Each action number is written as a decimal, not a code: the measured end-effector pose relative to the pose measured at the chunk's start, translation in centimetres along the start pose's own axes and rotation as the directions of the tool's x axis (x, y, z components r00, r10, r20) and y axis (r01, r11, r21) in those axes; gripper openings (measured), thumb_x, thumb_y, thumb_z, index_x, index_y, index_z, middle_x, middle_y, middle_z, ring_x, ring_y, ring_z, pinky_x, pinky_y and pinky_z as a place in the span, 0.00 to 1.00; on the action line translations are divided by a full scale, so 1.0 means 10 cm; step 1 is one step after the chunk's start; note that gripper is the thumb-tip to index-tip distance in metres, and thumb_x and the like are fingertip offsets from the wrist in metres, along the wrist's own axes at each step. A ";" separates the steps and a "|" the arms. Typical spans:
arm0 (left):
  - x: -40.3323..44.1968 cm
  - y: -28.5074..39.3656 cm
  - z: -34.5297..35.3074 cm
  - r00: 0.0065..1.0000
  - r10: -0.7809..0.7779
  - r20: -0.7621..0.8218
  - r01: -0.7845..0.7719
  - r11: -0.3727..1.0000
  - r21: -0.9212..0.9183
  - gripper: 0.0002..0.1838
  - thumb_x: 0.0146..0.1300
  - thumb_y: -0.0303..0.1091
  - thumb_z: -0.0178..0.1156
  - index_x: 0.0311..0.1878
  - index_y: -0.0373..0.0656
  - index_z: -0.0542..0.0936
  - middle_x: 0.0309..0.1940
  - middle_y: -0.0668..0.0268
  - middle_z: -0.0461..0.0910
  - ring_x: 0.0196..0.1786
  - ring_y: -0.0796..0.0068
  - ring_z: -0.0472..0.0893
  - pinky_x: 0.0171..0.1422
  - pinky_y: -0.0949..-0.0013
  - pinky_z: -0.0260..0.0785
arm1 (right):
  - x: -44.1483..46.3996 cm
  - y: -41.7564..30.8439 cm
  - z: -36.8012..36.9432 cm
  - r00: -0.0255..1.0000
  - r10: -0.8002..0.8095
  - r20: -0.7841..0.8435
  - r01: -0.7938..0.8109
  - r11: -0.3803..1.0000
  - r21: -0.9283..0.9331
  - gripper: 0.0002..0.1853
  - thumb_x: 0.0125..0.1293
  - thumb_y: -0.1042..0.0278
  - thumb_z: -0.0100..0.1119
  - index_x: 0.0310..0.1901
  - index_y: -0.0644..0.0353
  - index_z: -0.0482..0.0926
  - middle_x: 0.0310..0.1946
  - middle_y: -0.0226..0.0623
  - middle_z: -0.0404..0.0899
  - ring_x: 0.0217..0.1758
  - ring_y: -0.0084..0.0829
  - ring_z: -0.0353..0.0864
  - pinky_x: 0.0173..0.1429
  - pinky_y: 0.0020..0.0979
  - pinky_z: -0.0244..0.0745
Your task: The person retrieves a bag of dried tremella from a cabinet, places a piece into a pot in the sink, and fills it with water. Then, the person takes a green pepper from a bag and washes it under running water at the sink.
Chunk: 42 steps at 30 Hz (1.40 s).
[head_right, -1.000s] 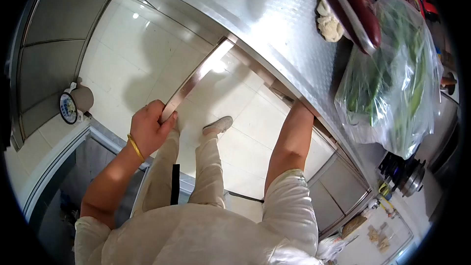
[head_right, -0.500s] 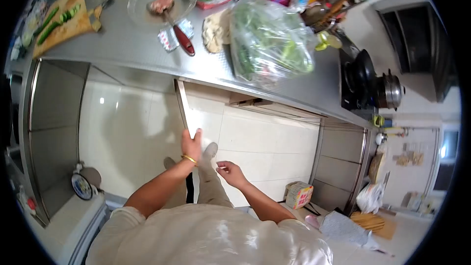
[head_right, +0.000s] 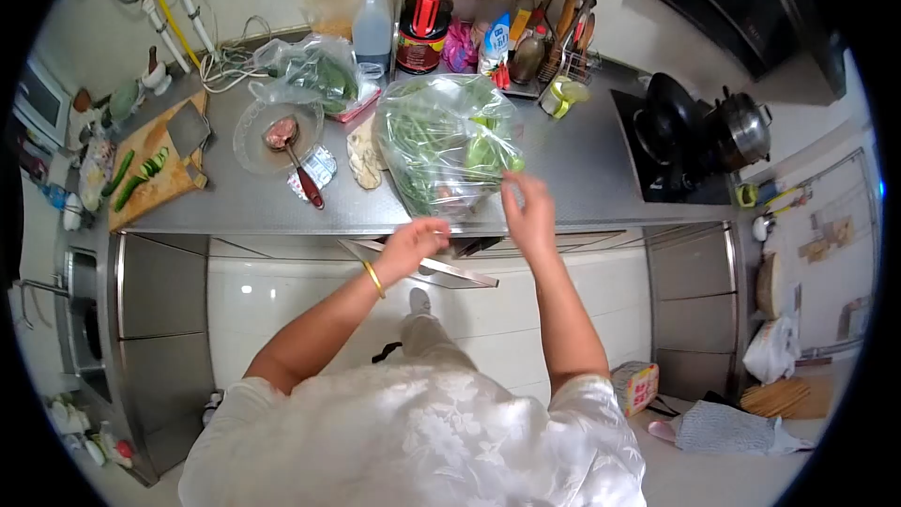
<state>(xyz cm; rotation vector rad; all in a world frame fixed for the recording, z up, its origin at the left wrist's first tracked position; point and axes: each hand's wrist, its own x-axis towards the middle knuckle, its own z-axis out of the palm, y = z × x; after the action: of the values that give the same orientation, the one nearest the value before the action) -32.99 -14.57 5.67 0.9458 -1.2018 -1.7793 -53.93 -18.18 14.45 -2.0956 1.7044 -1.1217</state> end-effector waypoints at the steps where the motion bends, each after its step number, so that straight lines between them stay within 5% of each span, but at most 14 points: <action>1: 0.10 0.19 0.01 0.982 0.154 -0.107 -0.141 0.982 0.124 0.13 0.61 0.25 0.52 0.49 0.38 0.72 0.41 0.68 0.76 0.44 0.79 0.76 0.47 0.76 0.68 | 0.19 0.01 -0.01 1.000 0.001 -0.014 0.000 1.000 0.030 0.11 0.55 0.71 0.57 0.41 0.59 0.78 0.39 0.42 0.78 0.42 0.41 0.75 0.47 0.34 0.69; 3: 0.37 0.66 0.00 0.902 0.356 -0.243 -0.295 0.921 0.254 0.09 0.59 0.24 0.54 0.43 0.37 0.76 0.37 0.67 0.77 0.40 0.79 0.76 0.44 0.75 0.68 | 0.62 0.00 0.02 0.999 -0.011 -0.050 0.015 0.997 0.078 0.09 0.54 0.72 0.57 0.38 0.59 0.79 0.37 0.41 0.78 0.41 0.42 0.74 0.48 0.36 0.69; 5: 0.67 1.10 -0.07 0.766 0.593 -0.248 -0.302 0.673 0.675 0.05 0.56 0.24 0.56 0.36 0.37 0.78 0.34 0.64 0.77 0.37 0.76 0.76 0.42 0.73 0.67 | 0.95 0.13 0.12 0.993 -0.119 -0.019 0.120 0.992 0.048 0.07 0.52 0.72 0.58 0.35 0.59 0.79 0.34 0.40 0.78 0.40 0.42 0.74 0.46 0.36 0.69; 8: 1.12 1.30 -0.16 0.695 0.697 -0.177 -0.333 0.529 0.780 0.05 0.51 0.24 0.58 0.32 0.38 0.78 0.32 0.58 0.77 0.34 0.60 0.76 0.41 0.65 0.68 | 1.29 0.25 0.31 0.977 -0.158 0.143 0.152 0.987 0.053 0.06 0.51 0.70 0.59 0.32 0.59 0.79 0.31 0.39 0.79 0.39 0.42 0.74 0.45 0.36 0.69; 13: 1.55 1.12 -0.32 0.807 0.589 0.035 -0.241 0.275 0.931 0.09 0.48 0.27 0.59 0.35 0.40 0.80 0.35 0.59 0.78 0.40 0.58 0.75 0.46 0.62 0.67 | 1.39 0.28 0.49 0.916 0.066 0.396 -0.037 0.996 -0.081 0.11 0.48 0.61 0.63 0.32 0.56 0.81 0.29 0.36 0.79 0.37 0.41 0.74 0.45 0.40 0.67; 16: 1.62 1.10 -0.31 0.830 0.550 0.094 -0.221 0.168 0.961 0.10 0.47 0.29 0.60 0.36 0.42 0.80 0.36 0.61 0.78 0.41 0.59 0.75 0.47 0.61 0.66 | 1.33 0.40 0.63 0.939 -0.067 0.336 0.101 0.991 -0.087 0.15 0.48 0.56 0.63 0.34 0.56 0.81 0.29 0.36 0.80 0.39 0.41 0.75 0.47 0.42 0.65; 19: 1.61 1.09 -0.31 0.840 0.523 0.144 -0.237 0.115 0.965 0.10 0.47 0.33 0.61 0.35 0.46 0.81 0.36 0.65 0.78 0.41 0.62 0.74 0.46 0.61 0.65 | 1.31 0.49 0.72 0.928 -0.024 0.373 0.031 0.999 -0.012 0.11 0.52 0.60 0.62 0.35 0.57 0.81 0.28 0.34 0.79 0.34 0.34 0.76 0.43 0.35 0.68; 20: 1.61 1.09 -0.32 0.844 0.512 0.160 -0.244 0.102 0.964 0.10 0.47 0.34 0.61 0.35 0.48 0.81 0.36 0.67 0.78 0.40 0.63 0.73 0.45 0.61 0.64 | 1.31 0.50 0.72 0.924 0.052 0.379 -0.109 0.985 0.133 0.10 0.54 0.63 0.61 0.35 0.58 0.80 0.28 0.32 0.79 0.33 0.30 0.76 0.41 0.32 0.68; 22: 1.66 1.09 -0.37 0.840 0.523 0.144 -0.262 0.159 0.952 0.09 0.49 0.35 0.60 0.35 0.48 0.81 0.34 0.68 0.77 0.40 0.63 0.73 0.45 0.61 0.64 | 1.35 0.48 0.70 0.891 0.192 0.412 -0.366 0.840 0.400 0.06 0.57 0.69 0.59 0.35 0.59 0.79 0.29 0.27 0.78 0.30 0.21 0.74 0.36 0.25 0.69; 25: 1.71 1.14 -0.39 0.845 0.521 0.120 -0.280 0.240 0.929 0.07 0.51 0.36 0.59 0.33 0.47 0.81 0.32 0.67 0.77 0.39 0.63 0.73 0.45 0.61 0.63 | 1.43 0.66 0.81 0.866 0.240 0.439 -0.495 0.542 0.679 0.06 0.58 0.76 0.56 0.37 0.62 0.77 0.28 0.27 0.77 0.29 0.16 0.71 0.35 0.20 0.67; 32: 1.80 1.12 -0.42 0.825 0.562 0.052 -0.268 0.308 0.913 0.07 0.52 0.36 0.58 0.29 0.44 0.80 0.30 0.63 0.76 0.39 0.60 0.73 0.45 0.60 0.63 | 1.42 0.37 0.65 0.965 0.111 0.237 -0.178 0.943 0.282 0.10 0.54 0.71 0.60 0.38 0.61 0.76 0.25 0.32 0.77 0.27 0.22 0.73 0.34 0.24 0.68; 34: 1.81 1.12 -0.42 0.815 0.576 0.064 -0.277 0.291 0.916 0.07 0.52 0.36 0.59 0.29 0.44 0.80 0.30 0.62 0.76 0.39 0.60 0.73 0.45 0.61 0.63 | 1.41 0.25 0.59 0.990 -0.030 0.136 -0.004 0.971 0.239 0.09 0.55 0.72 0.61 0.37 0.63 0.76 0.27 0.30 0.76 0.30 0.18 0.72 0.35 0.22 0.67; 37: 1.79 1.12 -0.39 0.820 0.569 0.059 -0.287 0.321 0.903 0.06 0.51 0.34 0.60 0.29 0.43 0.80 0.29 0.62 0.75 0.38 0.60 0.73 0.44 0.61 0.63 | 1.46 0.32 0.61 0.934 0.189 0.304 -0.286 0.904 0.316 0.08 0.53 0.70 0.60 0.34 0.62 0.77 0.28 0.36 0.78 0.29 0.27 0.75 0.35 0.27 0.69; 42: 1.77 1.17 -0.38 0.839 0.544 -0.018 -0.298 0.486 0.822 0.06 0.48 0.32 0.62 0.30 0.42 0.80 0.27 0.62 0.74 0.37 0.60 0.73 0.43 0.62 0.64 | 1.33 0.30 0.60 0.992 0.071 0.105 -0.111 0.889 0.444 0.06 0.52 0.76 0.57 0.34 0.63 0.77 0.32 0.39 0.77 0.36 0.32 0.75 0.40 0.28 0.68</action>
<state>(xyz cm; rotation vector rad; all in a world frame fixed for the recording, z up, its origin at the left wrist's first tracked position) -34.94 -34.77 12.95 1.1821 -1.8923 -0.6022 -51.64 -32.92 14.14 -1.7309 1.3282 -1.2354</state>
